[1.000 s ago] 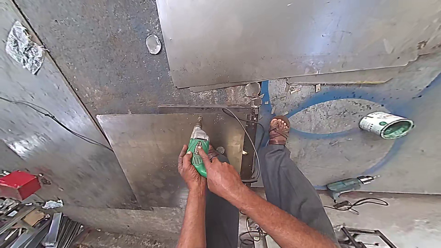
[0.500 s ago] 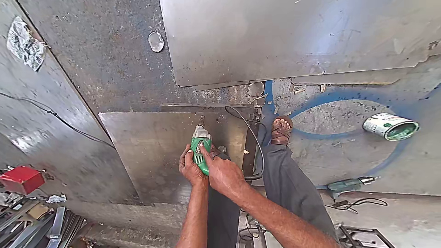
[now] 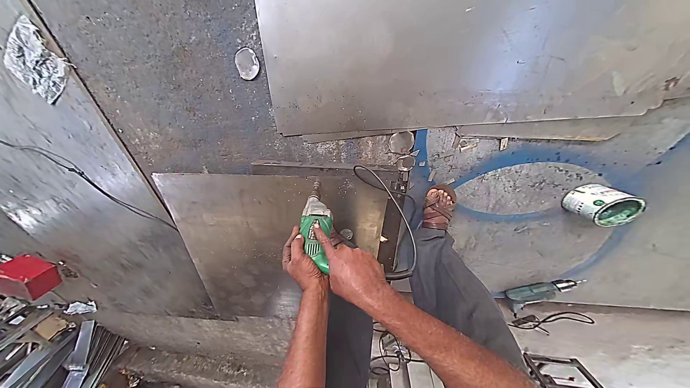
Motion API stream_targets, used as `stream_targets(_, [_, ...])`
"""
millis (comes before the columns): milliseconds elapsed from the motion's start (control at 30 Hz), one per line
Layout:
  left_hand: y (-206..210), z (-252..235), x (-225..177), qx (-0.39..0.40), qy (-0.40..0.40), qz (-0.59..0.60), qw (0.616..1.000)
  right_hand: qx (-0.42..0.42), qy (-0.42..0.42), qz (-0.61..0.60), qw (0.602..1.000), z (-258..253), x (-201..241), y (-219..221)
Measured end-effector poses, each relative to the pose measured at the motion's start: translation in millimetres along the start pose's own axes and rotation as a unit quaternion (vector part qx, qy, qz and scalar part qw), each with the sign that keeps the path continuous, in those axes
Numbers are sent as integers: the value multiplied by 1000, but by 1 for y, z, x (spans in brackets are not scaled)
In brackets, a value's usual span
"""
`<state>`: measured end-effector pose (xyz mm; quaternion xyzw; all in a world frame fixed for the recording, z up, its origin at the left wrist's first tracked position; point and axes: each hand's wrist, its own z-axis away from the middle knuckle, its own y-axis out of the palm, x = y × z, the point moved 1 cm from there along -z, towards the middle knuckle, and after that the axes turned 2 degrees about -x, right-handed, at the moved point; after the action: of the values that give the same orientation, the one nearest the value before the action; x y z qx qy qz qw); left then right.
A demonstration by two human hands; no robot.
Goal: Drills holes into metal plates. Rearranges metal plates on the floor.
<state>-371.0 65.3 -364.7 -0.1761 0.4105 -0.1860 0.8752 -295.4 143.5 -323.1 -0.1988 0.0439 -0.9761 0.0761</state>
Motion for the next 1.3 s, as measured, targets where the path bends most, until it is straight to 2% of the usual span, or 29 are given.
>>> stream_targets(1300, [8,2,-4,-20,-29,8,999,8,-2,35,999,-2,2,-14])
